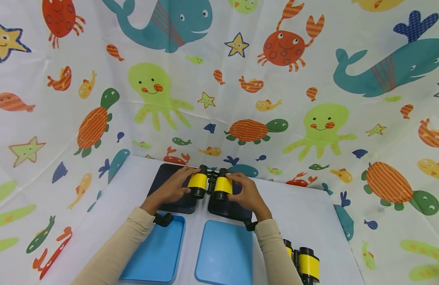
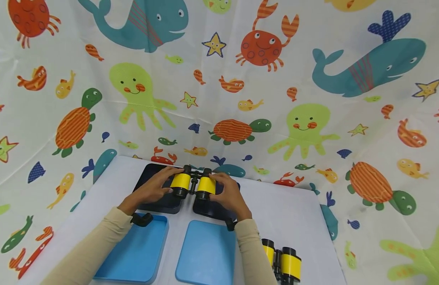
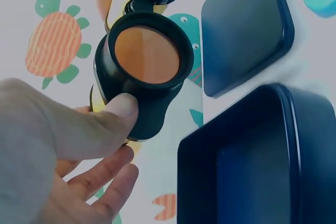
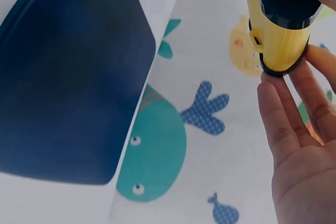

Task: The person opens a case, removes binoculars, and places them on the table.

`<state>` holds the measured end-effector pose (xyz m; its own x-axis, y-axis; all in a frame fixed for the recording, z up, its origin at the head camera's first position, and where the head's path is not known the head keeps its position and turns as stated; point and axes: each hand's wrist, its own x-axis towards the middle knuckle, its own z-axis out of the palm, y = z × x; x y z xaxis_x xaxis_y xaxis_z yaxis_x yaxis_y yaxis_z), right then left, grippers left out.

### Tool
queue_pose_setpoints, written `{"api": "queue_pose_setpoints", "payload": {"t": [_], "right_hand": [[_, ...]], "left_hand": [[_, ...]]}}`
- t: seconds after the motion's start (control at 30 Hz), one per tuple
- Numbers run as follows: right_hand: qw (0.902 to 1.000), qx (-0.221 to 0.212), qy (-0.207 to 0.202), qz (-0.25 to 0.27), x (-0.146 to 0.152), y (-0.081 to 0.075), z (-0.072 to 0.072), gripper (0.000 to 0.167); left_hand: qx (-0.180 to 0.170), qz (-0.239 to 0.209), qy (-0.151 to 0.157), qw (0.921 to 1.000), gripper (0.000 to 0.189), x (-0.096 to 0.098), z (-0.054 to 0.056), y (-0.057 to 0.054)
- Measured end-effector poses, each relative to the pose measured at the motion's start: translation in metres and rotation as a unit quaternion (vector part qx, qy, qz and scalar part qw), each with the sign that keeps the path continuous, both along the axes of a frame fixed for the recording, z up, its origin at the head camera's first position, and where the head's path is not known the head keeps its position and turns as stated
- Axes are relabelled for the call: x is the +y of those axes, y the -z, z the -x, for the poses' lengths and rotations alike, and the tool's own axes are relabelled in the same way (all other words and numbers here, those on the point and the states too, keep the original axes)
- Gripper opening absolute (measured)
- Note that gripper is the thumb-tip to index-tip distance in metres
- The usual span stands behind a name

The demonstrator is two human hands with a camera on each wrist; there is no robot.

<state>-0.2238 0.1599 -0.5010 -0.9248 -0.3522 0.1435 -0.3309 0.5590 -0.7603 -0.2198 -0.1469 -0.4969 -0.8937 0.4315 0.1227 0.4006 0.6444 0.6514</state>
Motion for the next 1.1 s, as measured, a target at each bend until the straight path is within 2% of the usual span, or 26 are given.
{"api": "queue_pose_setpoints", "payload": {"t": [0.63,1.1], "right_hand": [[0.9997,0.011,0.02,-0.004,0.051,-0.006,-0.013,0.072],[0.9993,0.01,0.034,0.011,0.089,-0.005,-0.023,0.074]], "left_hand": [[-0.034,-0.045,0.043,0.9975,0.072,0.042,0.002,-0.008],[-0.051,-0.045,0.065,0.9956,0.072,0.079,0.006,-0.007]]}}
